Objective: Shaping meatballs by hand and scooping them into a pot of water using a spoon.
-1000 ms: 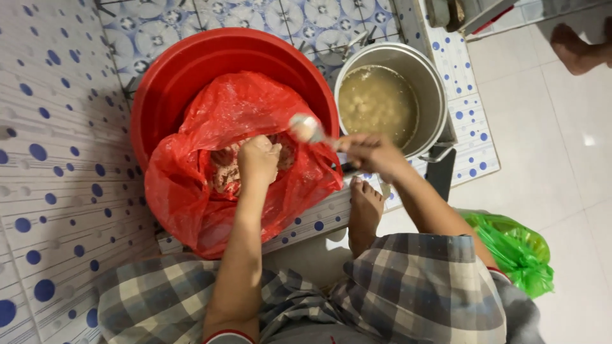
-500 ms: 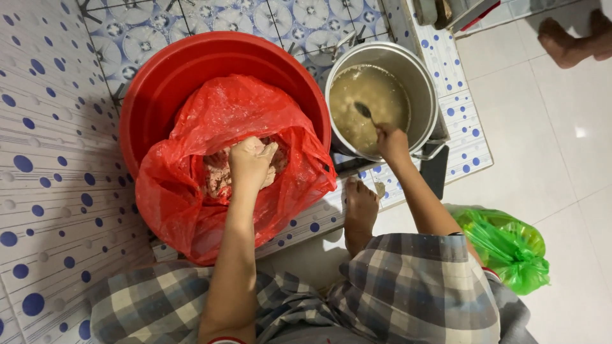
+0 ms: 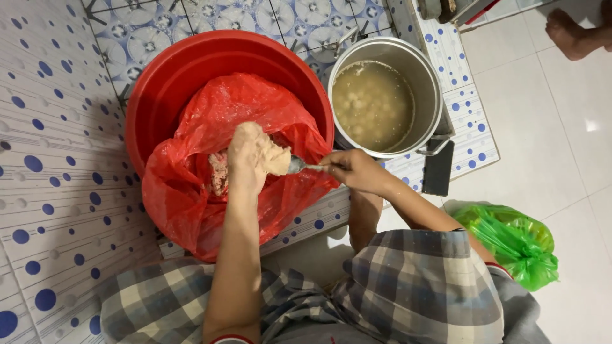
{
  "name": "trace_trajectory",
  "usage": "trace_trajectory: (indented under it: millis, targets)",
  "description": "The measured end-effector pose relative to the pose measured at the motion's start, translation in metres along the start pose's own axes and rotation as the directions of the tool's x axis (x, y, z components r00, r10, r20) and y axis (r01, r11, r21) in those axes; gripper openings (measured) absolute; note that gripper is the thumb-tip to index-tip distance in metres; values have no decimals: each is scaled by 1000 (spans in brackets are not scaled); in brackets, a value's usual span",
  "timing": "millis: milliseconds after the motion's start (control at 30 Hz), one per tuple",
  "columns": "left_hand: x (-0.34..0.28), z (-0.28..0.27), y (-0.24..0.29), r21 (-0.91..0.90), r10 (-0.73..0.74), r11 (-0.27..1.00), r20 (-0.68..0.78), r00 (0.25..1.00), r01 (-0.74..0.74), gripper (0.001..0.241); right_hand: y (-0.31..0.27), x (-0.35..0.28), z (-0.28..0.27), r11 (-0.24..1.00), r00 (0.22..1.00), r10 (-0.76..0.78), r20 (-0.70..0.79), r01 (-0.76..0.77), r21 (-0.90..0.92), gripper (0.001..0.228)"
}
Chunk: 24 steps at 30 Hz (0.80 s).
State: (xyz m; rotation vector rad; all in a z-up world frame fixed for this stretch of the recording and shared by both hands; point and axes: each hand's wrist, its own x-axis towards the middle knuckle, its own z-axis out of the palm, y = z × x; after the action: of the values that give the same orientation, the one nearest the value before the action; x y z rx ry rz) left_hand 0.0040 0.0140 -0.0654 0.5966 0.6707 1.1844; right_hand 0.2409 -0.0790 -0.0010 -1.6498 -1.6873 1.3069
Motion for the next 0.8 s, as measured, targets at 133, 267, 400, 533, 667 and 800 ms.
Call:
trace_trajectory:
  millis: [133, 267, 400, 533, 667, 800]
  targets:
    - [-5, 15, -4, 476, 228, 850, 51, 972, -224, 27, 1, 0, 5, 996, 999, 23, -30, -20, 85, 19]
    - [11, -16, -48, 824, 474, 227, 373, 798, -519, 27, -4, -3, 3, 979, 997, 43, -58, -30, 200, 20]
    - [-14, 27, -17, 711, 311, 697, -184, 932, -93, 25, -3, -8, -3, 1000, 1000, -6, -7, 6, -17, 22]
    - [6, -18, -24, 534, 174, 845, -337, 925, 36, 32, 13, -12, 4, 998, 1000, -7, -1, 7, -58, 23]
    - [9, -35, -27, 554, 225, 832, -309, 924, -18, 27, 35, -9, 14, 996, 997, -60, 44, 63, -63, 20]
    - [-7, -2, -6, 696, 271, 717, -235, 933, -33, 33, 27, -8, 10, 995, 998, -30, 56, 35, -91, 18]
